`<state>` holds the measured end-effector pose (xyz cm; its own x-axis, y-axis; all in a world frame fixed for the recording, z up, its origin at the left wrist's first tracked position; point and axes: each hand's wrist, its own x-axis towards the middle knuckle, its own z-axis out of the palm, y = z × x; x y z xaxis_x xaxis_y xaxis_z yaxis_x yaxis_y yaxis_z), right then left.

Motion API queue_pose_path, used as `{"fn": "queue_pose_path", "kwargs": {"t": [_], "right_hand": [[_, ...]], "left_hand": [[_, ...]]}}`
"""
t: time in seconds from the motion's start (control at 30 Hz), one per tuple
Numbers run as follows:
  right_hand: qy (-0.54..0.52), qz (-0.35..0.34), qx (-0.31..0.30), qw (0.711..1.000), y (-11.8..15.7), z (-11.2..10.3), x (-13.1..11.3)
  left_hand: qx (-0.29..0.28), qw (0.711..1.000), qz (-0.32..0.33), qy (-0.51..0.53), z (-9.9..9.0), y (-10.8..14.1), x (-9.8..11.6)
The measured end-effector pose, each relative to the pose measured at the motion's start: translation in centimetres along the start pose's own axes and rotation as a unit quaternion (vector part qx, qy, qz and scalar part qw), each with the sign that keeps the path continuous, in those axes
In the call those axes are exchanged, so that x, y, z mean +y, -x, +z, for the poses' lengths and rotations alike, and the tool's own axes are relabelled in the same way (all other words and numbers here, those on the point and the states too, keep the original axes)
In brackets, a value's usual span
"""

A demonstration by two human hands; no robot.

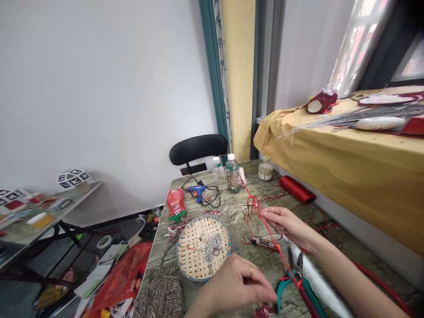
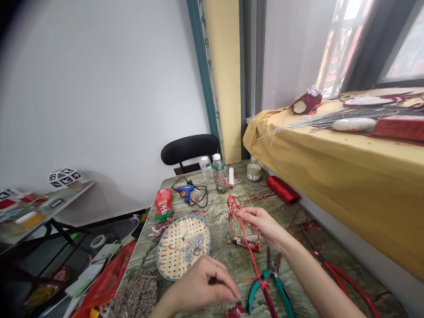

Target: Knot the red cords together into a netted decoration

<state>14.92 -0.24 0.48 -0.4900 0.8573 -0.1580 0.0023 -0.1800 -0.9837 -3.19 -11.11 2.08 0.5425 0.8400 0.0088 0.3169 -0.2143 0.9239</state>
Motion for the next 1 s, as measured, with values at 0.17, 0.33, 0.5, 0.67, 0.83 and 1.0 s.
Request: {"fn": "queue_pose_path", "kwargs": {"t": [0.17, 0.33, 0.5, 0.67, 0.83, 1.0], "right_hand": [[0.011, -0.014, 0.006, 1.0, -0.2, -0.3, 0.1], [0.034, -0.021, 0.017, 0.999, -0.3, -0.3, 0.0], [0.054, -0.03, 0.018, 0.998, -0.3, -0.2, -0.1], [0.067, -0.021, 0.01, 0.998, -0.3, 0.0, -0.3], [0.064, -0.021, 0.009, 0.998, -0.5, 0.2, -0.4], [0.033, -0.016, 0.008, 0.999, -0.5, 0.2, -0.2]], "left_hand": [[0.254, 0.958, -0.084, 0.1, -0.3, -3.2, -2.3], [0.272, 0.936, -0.106, 0.197, -0.1, -6.4, -3.1], [0.281, 0.921, -0.117, 0.244, 0.6, -8.1, -2.1], [0.302, 0.916, -0.129, 0.23, 0.3, -8.3, -1.8], [0.289, 0.893, -0.105, 0.327, -0.4, -7.2, -1.8], [0.142, 0.9, -0.082, 0.404, -1.7, -4.6, -2.1]]}}
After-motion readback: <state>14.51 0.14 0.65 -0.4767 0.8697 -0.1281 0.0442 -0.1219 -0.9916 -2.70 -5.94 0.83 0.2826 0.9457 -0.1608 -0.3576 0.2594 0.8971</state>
